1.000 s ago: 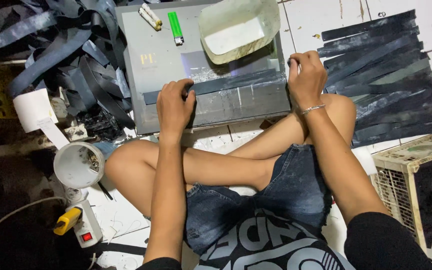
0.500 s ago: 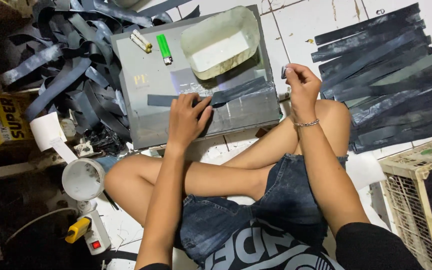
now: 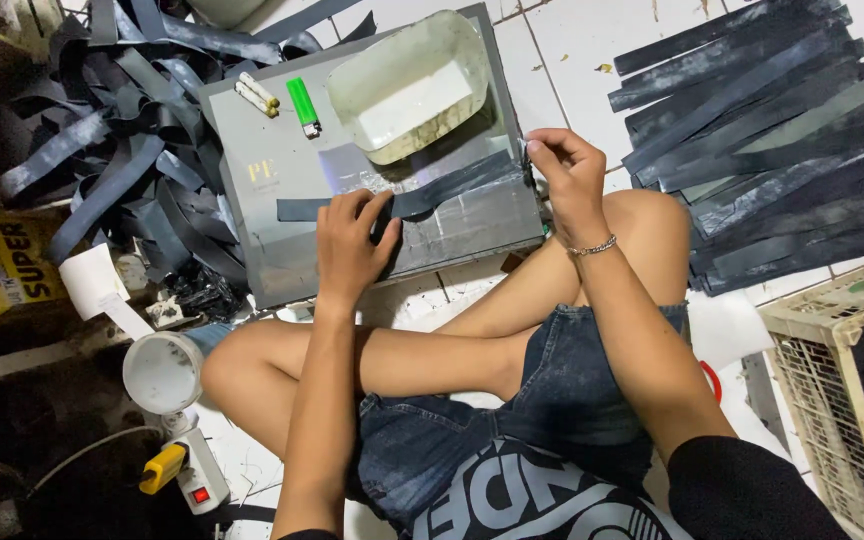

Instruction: Applying adhesive to leather strips and pressing them onto a work surface

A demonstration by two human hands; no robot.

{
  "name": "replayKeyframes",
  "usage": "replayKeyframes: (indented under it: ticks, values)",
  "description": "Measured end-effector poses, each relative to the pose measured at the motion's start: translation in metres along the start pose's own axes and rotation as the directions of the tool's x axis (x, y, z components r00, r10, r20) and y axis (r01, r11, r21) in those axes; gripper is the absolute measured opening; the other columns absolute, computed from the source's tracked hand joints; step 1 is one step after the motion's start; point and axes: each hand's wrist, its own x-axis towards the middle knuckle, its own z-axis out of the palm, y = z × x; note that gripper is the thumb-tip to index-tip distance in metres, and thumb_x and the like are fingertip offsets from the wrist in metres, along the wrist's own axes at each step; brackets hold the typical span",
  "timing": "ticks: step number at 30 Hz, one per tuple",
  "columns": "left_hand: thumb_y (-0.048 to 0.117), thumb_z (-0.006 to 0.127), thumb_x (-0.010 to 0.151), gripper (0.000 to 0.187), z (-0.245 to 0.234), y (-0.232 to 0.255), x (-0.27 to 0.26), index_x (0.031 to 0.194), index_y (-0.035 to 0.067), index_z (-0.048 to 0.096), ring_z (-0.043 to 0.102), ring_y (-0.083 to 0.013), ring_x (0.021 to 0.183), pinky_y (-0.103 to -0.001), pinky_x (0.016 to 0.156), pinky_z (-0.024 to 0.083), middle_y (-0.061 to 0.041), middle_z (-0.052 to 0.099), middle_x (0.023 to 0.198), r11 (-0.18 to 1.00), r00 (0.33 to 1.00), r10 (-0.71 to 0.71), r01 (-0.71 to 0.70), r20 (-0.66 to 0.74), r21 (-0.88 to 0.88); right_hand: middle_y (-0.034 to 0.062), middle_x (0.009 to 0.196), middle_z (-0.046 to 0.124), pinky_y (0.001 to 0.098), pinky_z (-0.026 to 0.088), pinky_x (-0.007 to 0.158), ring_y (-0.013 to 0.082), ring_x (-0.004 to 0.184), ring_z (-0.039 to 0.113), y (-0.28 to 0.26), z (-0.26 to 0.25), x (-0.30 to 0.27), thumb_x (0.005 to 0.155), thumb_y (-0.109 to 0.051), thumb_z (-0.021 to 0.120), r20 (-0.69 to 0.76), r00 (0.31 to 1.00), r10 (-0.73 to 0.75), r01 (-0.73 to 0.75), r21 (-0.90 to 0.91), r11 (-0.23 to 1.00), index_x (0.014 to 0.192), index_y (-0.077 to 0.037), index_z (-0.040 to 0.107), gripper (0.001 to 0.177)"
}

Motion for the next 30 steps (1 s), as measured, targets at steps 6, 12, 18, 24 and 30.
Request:
replayKeyframes:
  ticks: [6, 12, 18, 24, 30]
  values:
    - [0.026, 0.079, 0.090, 0.034, 0.002, -0.001, 0.003, 0.122, 0.017, 0.072, 0.060, -0.0280, 0.096, -0.040, 0.078, 0.043, -0.006, 0.063, 0.105, 1.000, 1.000, -0.002, 0.002, 0.020, -0.012, 0.0095, 0.091, 0.068, 0.0290, 0.052, 0.082, 0.0115, 0.087, 0.059, -0.010, 0.000, -0.006, 0.095, -0.009, 0.077, 0.096, 0.990, -0.107, 0.105, 0.023, 0.994, 0.102, -0.001, 0.076, 0.010]
    - [0.027, 0.072, 0.099, 0.023, 0.007, -0.003, 0.004, 0.121, 0.018, 0.072, 0.061, -0.0250, 0.097, -0.036, 0.080, 0.043, -0.004, 0.062, 0.104, 1.000, 0.999, -0.020, 0.020, 0.032, 0.000, 0.0114, 0.095, 0.067, 0.0490, 0.057, 0.102, 0.0194, 0.093, 0.066, -0.029, 0.042, -0.054, 0.092, -0.011, 0.073, 0.319, 0.932, 0.174, -0.330, 0.545, 0.770, 0.100, 0.001, 0.070, 0.015]
    - [0.027, 0.072, 0.101, 0.018, 0.004, -0.002, 0.004, 0.116, 0.019, 0.073, 0.061, -0.0252, 0.096, -0.036, 0.079, 0.043, -0.003, 0.063, 0.103, 0.997, 0.997, -0.064, 0.066, 0.042, -0.049, 0.0123, 0.095, 0.071, 0.0510, 0.054, 0.107, 0.0196, 0.094, 0.072, -0.001, 0.085, -0.061, 0.093, -0.006, 0.072, 0.331, 0.909, 0.254, -0.417, 0.692, 0.589, 0.105, 0.005, 0.069, 0.017]
    - [0.028, 0.070, 0.101, 0.015, 0.002, -0.002, 0.003, 0.114, 0.022, 0.074, 0.060, -0.0248, 0.096, -0.037, 0.081, 0.044, -0.002, 0.063, 0.103, 0.995, 0.997, -0.060, 0.063, 0.042, -0.075, 0.0071, 0.100, 0.075, 0.0278, 0.059, 0.093, 0.0170, 0.097, 0.073, 0.002, 0.073, -0.039, 0.096, -0.010, 0.069, 0.198, 0.929, 0.313, -0.360, 0.686, 0.632, 0.109, -0.003, 0.070, 0.016]
    - [0.027, 0.068, 0.104, 0.016, 0.001, 0.002, 0.004, 0.116, 0.019, 0.073, 0.059, -0.0257, 0.096, -0.036, 0.082, 0.042, -0.004, 0.061, 0.103, 0.995, 0.998, -0.016, 0.021, 0.059, -0.094, 0.0067, 0.098, 0.072, 0.0245, 0.057, 0.087, 0.0152, 0.093, 0.067, -0.002, 0.036, -0.031, 0.097, -0.009, 0.067, 0.131, 0.945, 0.299, -0.309, 0.654, 0.690, 0.111, -0.001, 0.067, 0.016]
